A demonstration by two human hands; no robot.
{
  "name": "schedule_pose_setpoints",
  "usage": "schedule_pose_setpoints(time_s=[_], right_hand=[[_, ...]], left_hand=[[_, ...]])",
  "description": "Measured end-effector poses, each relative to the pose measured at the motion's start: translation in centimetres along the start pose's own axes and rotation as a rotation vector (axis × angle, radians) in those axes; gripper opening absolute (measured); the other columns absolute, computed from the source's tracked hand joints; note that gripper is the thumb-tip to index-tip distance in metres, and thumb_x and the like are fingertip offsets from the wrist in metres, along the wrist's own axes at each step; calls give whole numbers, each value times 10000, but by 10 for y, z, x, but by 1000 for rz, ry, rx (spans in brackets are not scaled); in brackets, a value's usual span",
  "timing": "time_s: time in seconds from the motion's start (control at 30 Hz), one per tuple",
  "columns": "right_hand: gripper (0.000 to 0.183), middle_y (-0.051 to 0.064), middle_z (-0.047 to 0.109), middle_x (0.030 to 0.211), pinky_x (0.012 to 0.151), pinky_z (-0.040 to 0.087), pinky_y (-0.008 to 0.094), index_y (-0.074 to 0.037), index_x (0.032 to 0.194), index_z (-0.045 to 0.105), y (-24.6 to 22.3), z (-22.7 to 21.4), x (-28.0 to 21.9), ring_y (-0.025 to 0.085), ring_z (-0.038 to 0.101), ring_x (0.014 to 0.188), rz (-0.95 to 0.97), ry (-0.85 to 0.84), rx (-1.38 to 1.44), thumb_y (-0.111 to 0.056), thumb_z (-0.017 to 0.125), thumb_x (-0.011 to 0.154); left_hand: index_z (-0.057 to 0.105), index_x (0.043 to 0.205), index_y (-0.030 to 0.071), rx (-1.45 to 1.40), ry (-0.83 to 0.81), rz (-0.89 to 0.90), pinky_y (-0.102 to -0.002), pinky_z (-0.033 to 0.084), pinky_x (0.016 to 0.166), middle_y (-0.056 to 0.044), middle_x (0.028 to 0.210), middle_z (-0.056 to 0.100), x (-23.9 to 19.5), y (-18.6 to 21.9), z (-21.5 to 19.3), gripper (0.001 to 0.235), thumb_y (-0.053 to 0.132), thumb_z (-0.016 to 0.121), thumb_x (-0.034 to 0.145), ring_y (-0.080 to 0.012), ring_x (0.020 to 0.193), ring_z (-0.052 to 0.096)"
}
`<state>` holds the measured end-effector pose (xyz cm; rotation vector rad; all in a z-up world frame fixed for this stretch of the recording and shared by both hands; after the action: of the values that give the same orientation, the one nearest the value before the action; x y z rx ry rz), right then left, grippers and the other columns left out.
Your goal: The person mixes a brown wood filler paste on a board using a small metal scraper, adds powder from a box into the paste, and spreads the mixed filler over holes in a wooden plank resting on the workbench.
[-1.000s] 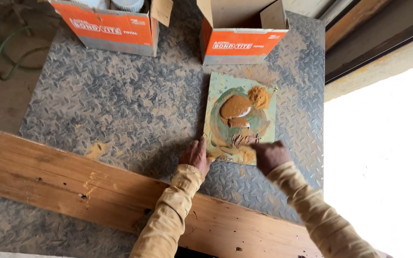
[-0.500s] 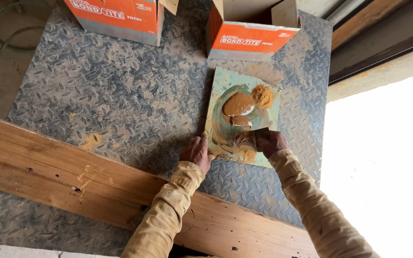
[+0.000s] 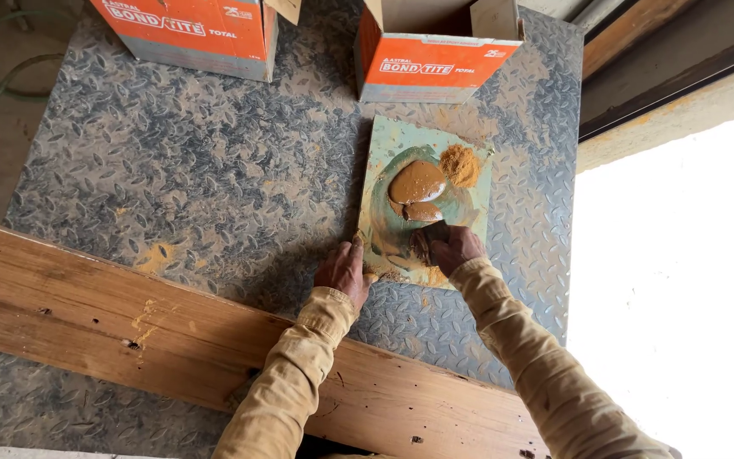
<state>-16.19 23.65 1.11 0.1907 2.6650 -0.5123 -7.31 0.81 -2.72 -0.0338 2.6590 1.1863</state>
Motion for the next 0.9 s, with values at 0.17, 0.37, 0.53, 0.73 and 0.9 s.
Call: schedule_pose_setpoints(time_s=[0.17,0.37,0.53,0.73,0.9], right_hand=[[410,71,800,937,750,610,390,-229,1221,760,-55,-1,-21,227,748,767,-70,-101,-81,-139,513,906],[444,51,812,930,741,616,401,-231,1231,761,-73,-1,-25,237,743,710,-271,-188,-235,-96,454,940],[301,55,779,1042,774,592,407,-186,1237,744,-55,-31,-32,214,746,821,-470,-192,64,-200,530,1025],[261,115,775,817,642,590,420,-139,1166,732,-15,-56,-47,263,710,610,-345,126,-253,-154,570,963],[268,103,765,903,705,580,396,-121,1198,688,1,10,-65,232,707,677,-252,155,-594,-95,446,1084]], left_hand=[[473,1441,1,-18,-30,-50,-445,531,975,-184,1311,593,-1,6,-12,762,195,847,807,-356,1185,605],[452,1454,10,35,-33,-46,-450,554,931,-177,1292,598,1,5,-11,805,205,862,790,-346,1132,630],[432,1473,7,37,-54,-65,-452,541,941,-171,1287,601,-2,5,-12,825,214,860,799,-350,1129,628],[426,1487,22,36,-56,-72,-436,537,965,-167,1305,599,2,1,-7,825,259,847,817,-337,1157,626],[423,1484,21,40,-60,-63,-456,527,962,-186,1334,574,0,0,-6,823,257,841,815,-355,1169,609]])
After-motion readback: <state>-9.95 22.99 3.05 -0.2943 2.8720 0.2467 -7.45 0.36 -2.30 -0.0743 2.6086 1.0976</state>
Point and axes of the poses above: each hand's wrist, its own x-axis towards the middle knuckle, its own z-axis out of the palm, y = z × x, the point moved 8 cm from there along x, towards the middle knuckle
